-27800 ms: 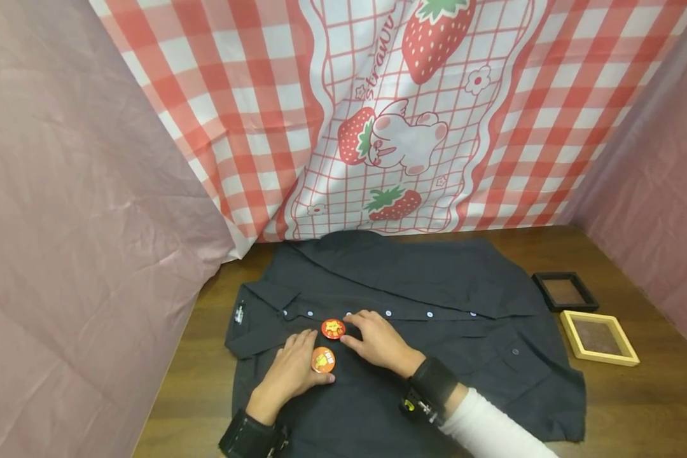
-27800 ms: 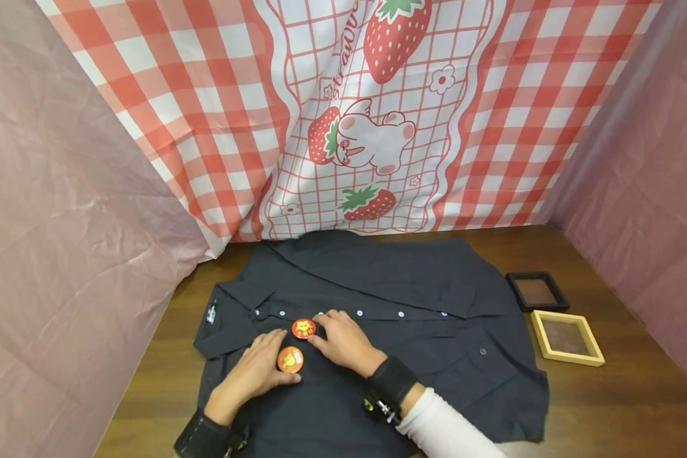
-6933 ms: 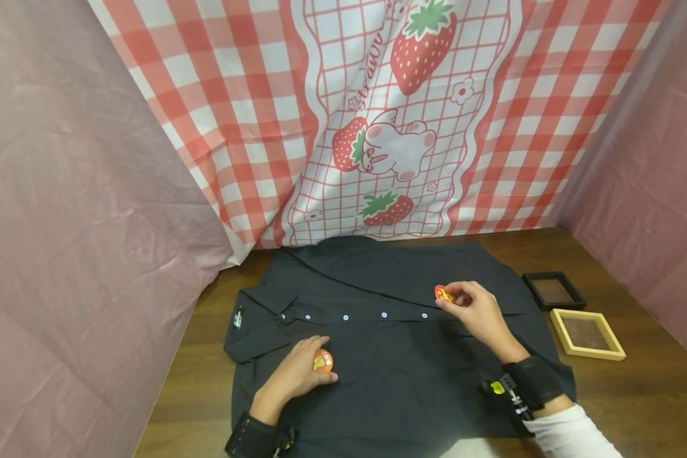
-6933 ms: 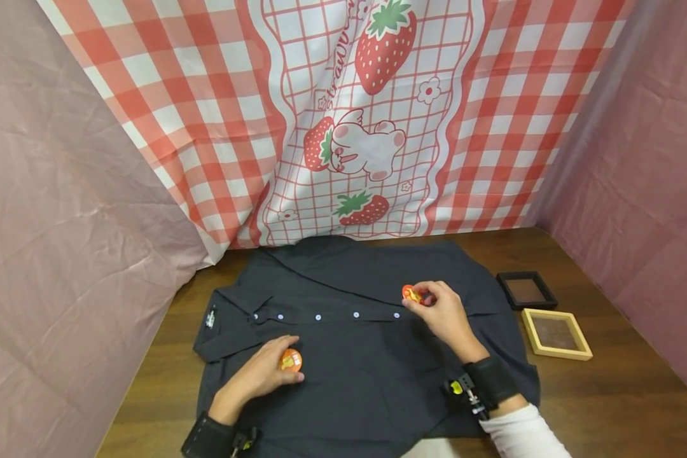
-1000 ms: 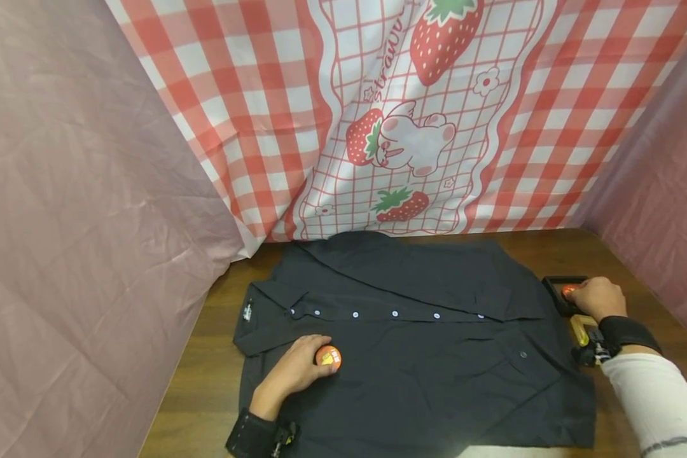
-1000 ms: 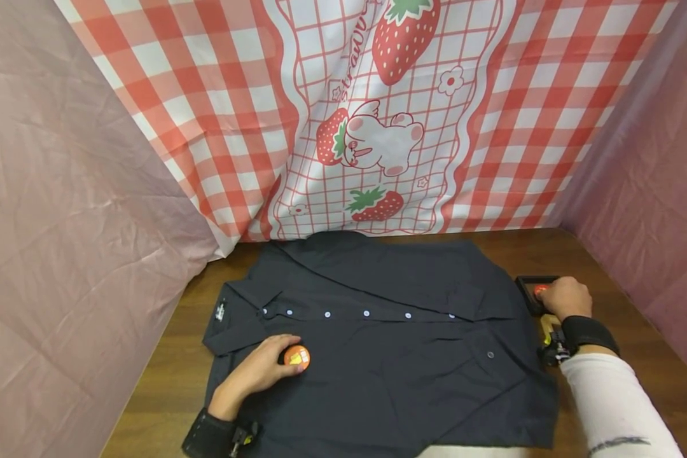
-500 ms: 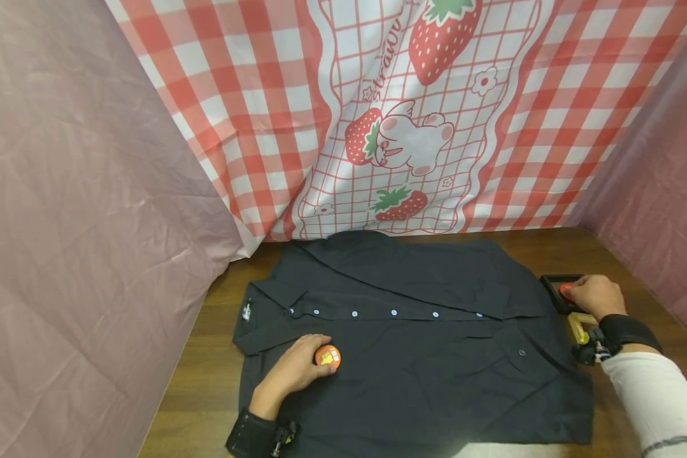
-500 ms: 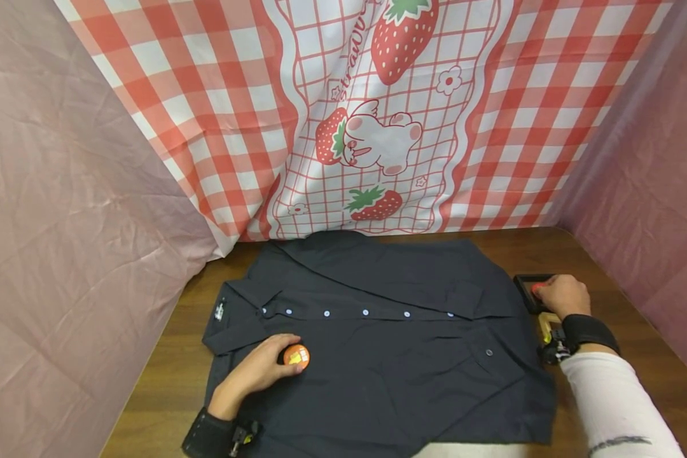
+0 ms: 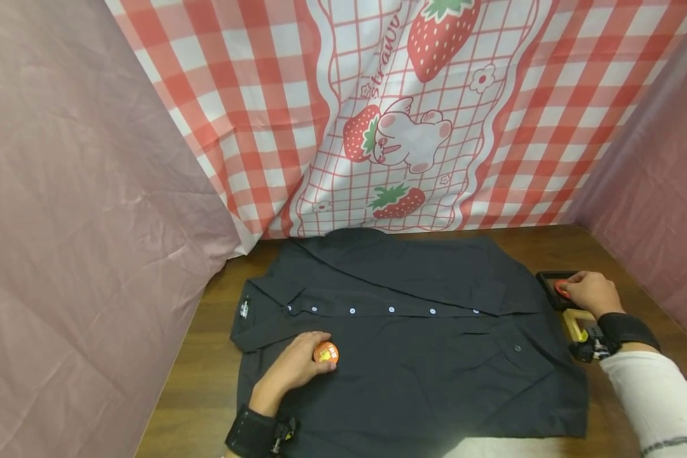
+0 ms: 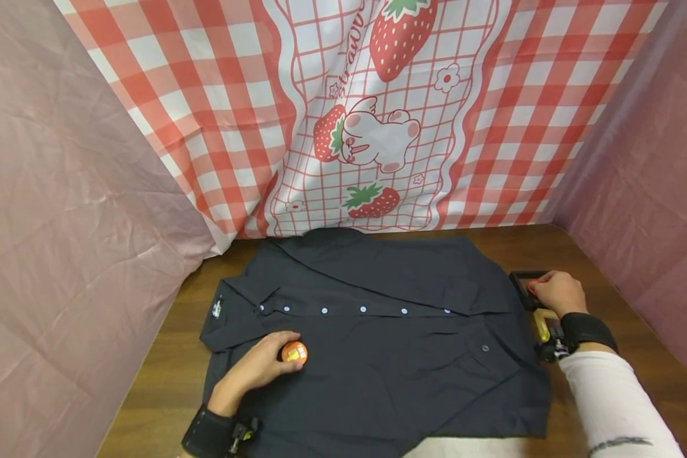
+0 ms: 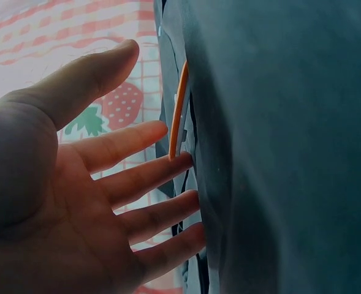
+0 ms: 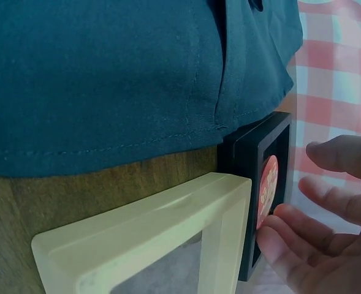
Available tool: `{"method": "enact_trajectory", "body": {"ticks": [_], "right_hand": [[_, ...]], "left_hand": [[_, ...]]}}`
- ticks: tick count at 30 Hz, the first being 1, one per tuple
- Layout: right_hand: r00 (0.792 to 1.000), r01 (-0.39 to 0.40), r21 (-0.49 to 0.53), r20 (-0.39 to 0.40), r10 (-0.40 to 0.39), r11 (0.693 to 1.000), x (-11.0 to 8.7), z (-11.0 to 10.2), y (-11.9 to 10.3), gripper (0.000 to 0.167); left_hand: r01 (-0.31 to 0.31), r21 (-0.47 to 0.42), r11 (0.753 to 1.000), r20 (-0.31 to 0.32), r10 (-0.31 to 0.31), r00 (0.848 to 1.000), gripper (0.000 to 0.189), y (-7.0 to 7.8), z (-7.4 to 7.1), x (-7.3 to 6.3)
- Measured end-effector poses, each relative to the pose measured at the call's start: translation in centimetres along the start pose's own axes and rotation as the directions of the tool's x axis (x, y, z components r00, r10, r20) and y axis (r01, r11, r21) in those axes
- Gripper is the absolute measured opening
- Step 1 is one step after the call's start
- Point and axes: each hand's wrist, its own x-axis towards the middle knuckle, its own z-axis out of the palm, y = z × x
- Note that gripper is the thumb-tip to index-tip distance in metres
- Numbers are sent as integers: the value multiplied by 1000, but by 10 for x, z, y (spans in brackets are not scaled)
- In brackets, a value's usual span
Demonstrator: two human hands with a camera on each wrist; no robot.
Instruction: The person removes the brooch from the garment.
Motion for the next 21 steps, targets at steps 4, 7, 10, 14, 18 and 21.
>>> {"method": "enact_trajectory", "body": {"ticks": [4,7,10,14,18,21], "right_hand": [[1000,-9,2,21,9,1000,-2,-1,-1,62],[1000,-19,6,14,19,1000,-3,-1,-1,68],[1000,-20,12,1,20,1000,-4,0,-2,67],[999,-23,26,-22,24,999,-6,2,-3,63],[998,-33,40,-49,35,999,-7,5,-4,62],[997,-24,51,-71,27,998,-8,7,-5,66]], "left_hand": [[1,10,1000,-2,-1,1000,55,1,0,0],[4,13,1000,-7,-4,1000,56,1,0,0],[10,6,1000,-9,-10,1000,56,1,0,0],[22,-5,1000,-10,-22,1000,58,1,-1,-1],[38,-9,999,-10,-38,999,59,2,0,-2],[64,-20,998,-6,-65,998,60,2,1,-2]]}}
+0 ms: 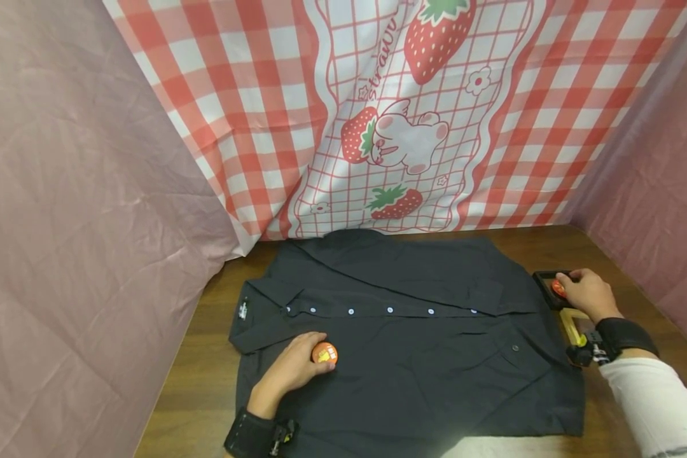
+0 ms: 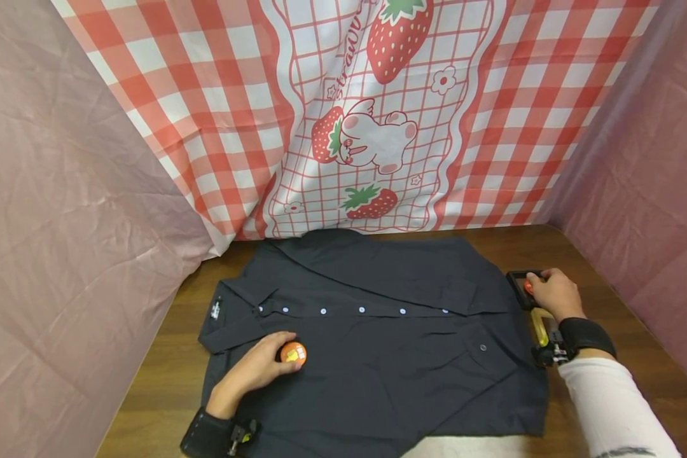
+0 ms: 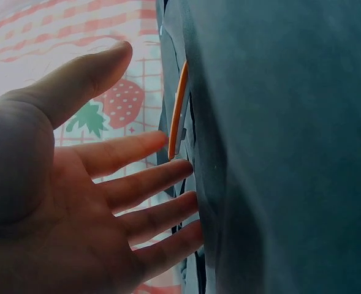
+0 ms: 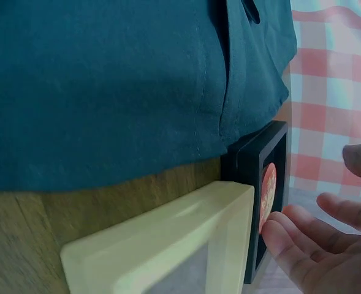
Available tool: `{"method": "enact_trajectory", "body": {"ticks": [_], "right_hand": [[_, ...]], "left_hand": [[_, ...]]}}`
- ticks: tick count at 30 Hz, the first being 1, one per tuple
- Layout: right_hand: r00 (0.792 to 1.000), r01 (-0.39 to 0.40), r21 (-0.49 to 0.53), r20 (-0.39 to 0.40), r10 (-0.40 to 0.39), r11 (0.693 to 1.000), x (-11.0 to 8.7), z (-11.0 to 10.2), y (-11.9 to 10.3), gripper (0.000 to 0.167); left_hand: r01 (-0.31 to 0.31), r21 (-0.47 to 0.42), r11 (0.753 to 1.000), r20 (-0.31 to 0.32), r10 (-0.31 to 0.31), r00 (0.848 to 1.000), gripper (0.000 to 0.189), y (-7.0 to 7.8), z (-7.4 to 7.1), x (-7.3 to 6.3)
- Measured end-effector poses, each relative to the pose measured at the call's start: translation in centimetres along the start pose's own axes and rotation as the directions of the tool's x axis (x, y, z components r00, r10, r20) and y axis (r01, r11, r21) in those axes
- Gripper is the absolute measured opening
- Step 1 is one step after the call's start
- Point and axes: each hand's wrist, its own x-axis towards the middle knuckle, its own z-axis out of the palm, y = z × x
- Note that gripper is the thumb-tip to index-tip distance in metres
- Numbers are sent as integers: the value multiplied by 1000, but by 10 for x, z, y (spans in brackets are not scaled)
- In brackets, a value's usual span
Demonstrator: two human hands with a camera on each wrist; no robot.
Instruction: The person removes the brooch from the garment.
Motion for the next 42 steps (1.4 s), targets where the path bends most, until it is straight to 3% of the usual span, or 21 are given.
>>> {"method": "enact_trajectory", "body": {"ticks": [5,8,13,18,31,37,42], "right_hand": [[1000,18,20,-11,-17,1000,-4,5,-1,74],[999,33,28,26,-33,999,-5,6,-1,79],[989,131,38,64,-134,991,-3,8,-3,75],[980,200,46,-3,-200,979,-4,12,-8,66],[969,229,117,-125,-215,966,-13,17,-19,68],[952,251,109,-206,-225,962,-18,18,-30,66],[954,242,107,-206,-217,964,-23,18,-36,68]], "left_hand": [[36,-10,999,4,-36,999,63,0,0,0],[31,-3,1000,-5,-31,1000,62,-1,1,0],[22,-1,1000,-22,-22,1000,63,-2,2,0],[27,-22,999,-27,-27,999,65,0,1,-2],[-20,-36,999,-69,17,997,66,3,-1,-4],[51,-69,996,-66,-56,996,86,1,0,-2],[78,-59,995,-68,-82,994,91,2,1,-1]]}}
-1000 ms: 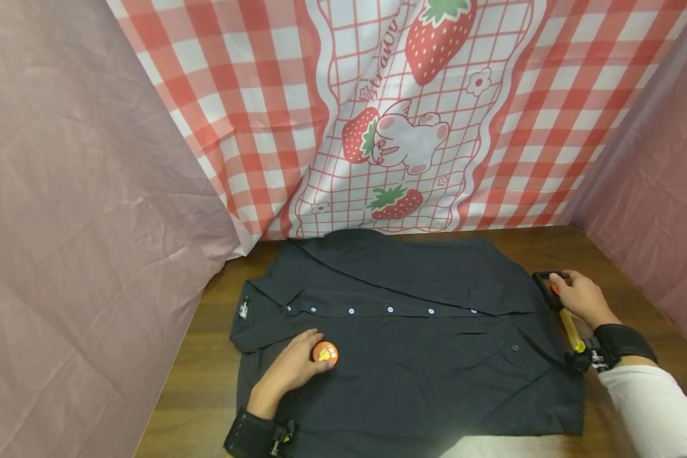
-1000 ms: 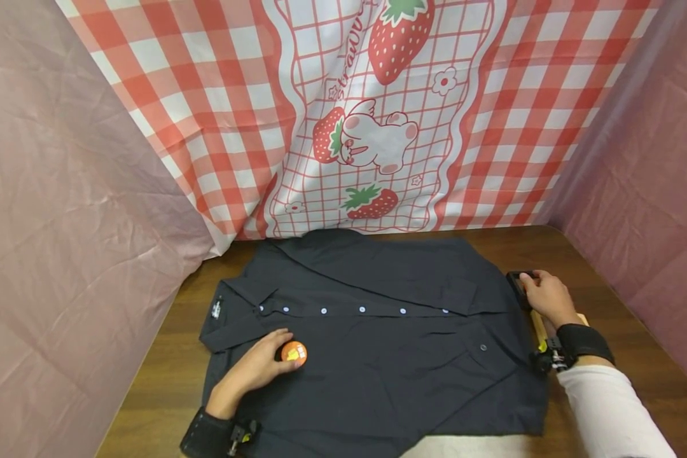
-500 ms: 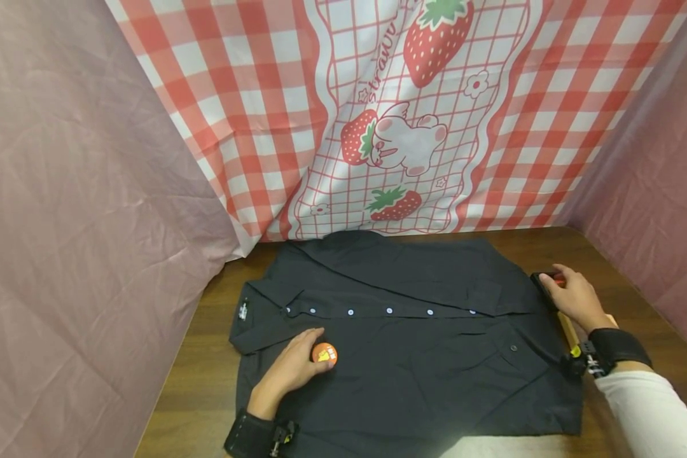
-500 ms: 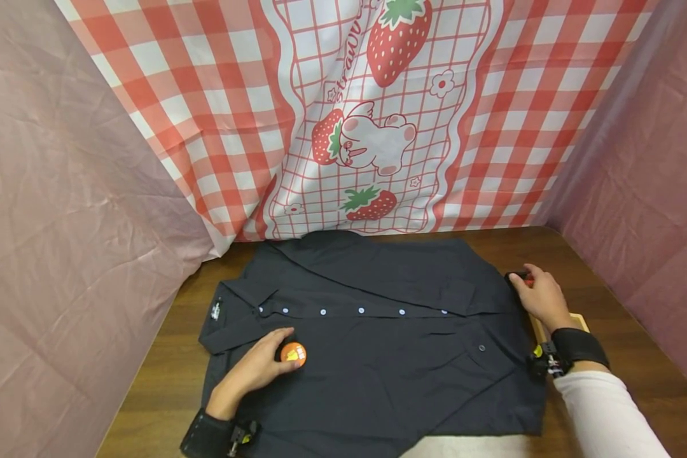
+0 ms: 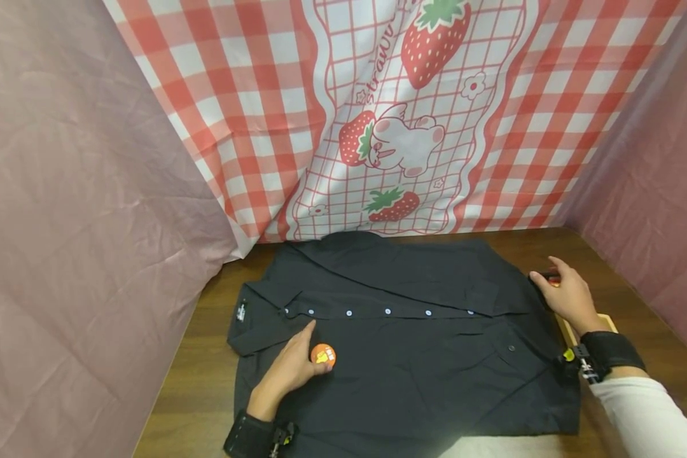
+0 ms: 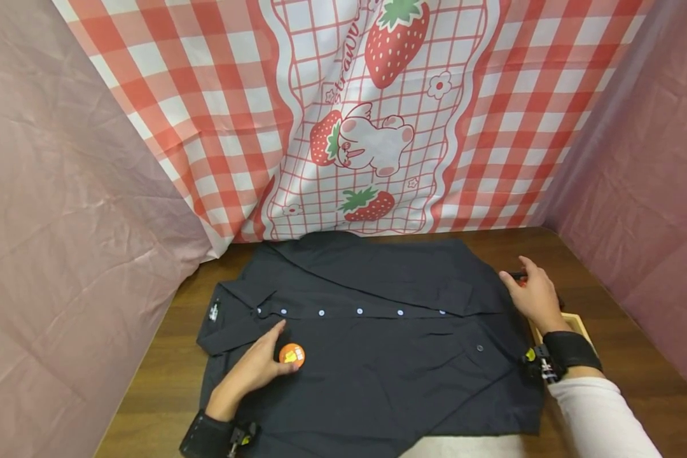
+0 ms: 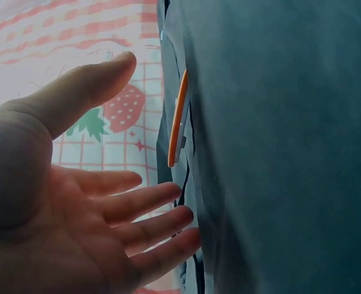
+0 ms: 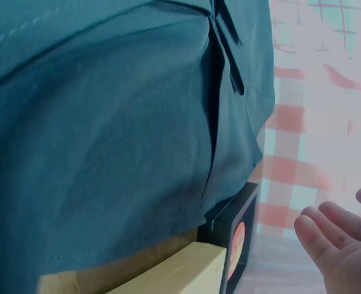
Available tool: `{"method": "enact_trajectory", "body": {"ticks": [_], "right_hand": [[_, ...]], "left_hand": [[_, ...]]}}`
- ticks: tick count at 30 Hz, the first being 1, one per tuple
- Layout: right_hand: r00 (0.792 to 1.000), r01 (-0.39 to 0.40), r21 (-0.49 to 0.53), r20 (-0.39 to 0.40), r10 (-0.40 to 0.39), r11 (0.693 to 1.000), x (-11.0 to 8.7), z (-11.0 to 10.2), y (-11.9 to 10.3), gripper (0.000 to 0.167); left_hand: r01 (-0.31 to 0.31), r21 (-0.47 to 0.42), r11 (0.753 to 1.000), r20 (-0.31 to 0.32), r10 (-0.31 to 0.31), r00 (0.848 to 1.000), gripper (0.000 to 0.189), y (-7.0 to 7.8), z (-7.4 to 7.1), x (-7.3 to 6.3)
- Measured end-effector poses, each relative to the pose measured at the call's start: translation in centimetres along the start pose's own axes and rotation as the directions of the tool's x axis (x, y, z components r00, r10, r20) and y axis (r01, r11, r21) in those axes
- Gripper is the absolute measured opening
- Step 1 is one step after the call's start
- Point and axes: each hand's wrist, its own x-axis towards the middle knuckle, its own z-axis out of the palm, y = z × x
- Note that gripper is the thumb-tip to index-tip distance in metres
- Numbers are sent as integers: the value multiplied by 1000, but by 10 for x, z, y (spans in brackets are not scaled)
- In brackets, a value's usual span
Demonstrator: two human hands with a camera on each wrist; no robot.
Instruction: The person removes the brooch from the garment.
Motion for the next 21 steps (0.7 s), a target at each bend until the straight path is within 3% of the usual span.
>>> {"method": "enact_trajectory", "body": {"ticks": [7,14,21], "right_hand": [[1000,22,16,-16,-22,1000,-2,1,-14,71],[997,70,2,41,-70,998,-4,4,-20,73],[990,143,4,15,-143,990,-9,7,-24,70]], "left_hand": [[-34,11,999,26,33,999,78,0,0,1],[-52,-10,999,8,52,999,81,0,1,1],[-67,-16,998,1,67,998,82,0,1,0]]}}
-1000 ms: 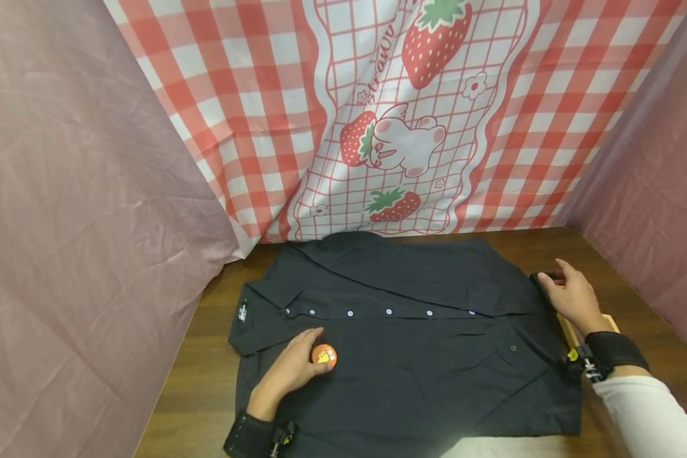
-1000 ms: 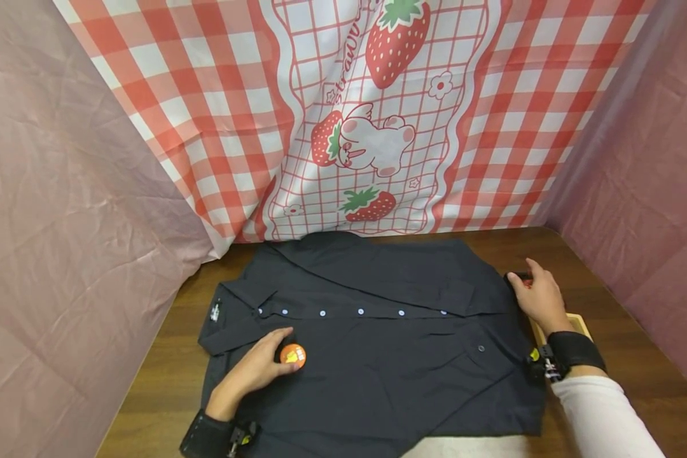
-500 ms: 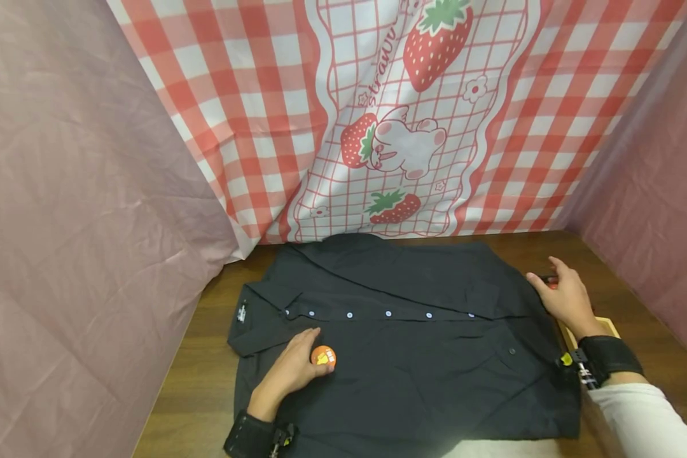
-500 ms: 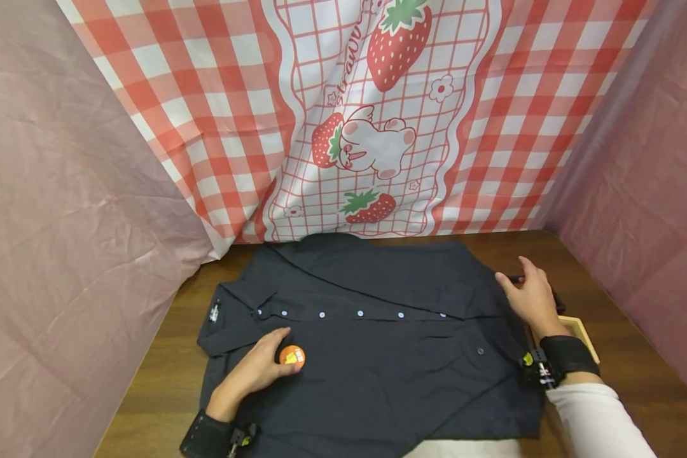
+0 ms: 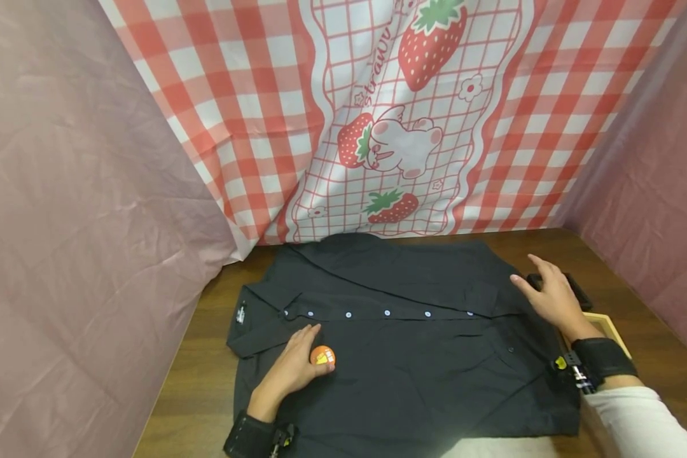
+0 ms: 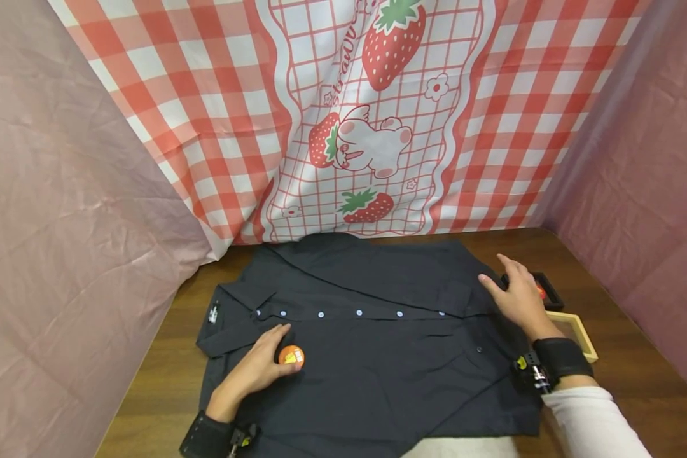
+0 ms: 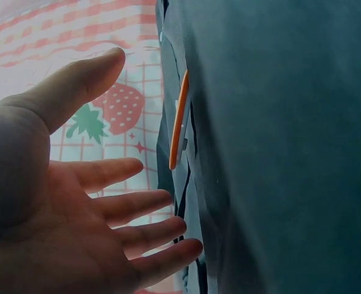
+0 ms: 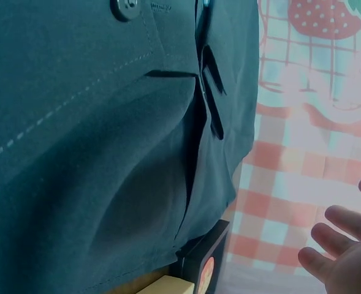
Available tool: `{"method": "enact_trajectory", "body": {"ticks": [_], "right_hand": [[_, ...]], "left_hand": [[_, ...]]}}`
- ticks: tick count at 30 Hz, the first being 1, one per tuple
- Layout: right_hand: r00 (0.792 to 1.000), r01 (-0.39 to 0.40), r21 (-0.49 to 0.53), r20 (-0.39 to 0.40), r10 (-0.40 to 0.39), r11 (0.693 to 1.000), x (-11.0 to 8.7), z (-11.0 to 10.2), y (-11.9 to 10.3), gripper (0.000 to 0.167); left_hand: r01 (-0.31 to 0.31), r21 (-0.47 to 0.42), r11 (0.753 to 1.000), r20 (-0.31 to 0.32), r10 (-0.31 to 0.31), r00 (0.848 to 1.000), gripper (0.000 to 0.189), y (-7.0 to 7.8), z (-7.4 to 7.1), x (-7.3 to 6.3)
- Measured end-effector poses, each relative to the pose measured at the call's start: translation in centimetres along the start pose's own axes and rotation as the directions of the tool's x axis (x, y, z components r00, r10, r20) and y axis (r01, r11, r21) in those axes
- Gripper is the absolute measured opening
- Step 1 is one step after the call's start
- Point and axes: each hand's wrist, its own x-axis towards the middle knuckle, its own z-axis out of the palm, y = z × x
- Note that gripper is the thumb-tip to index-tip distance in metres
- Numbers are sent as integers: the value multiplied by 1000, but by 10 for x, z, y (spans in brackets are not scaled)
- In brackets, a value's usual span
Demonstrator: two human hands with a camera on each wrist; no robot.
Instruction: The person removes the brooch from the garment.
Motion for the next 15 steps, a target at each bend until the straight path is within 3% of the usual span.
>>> {"method": "enact_trajectory", "body": {"ticks": [15], "right_hand": [[998,60,30,20,-61,998,-5,2,-11,61]], "left_hand": [[24,34,999,-26,-23,999,85,0,1,1]]}}
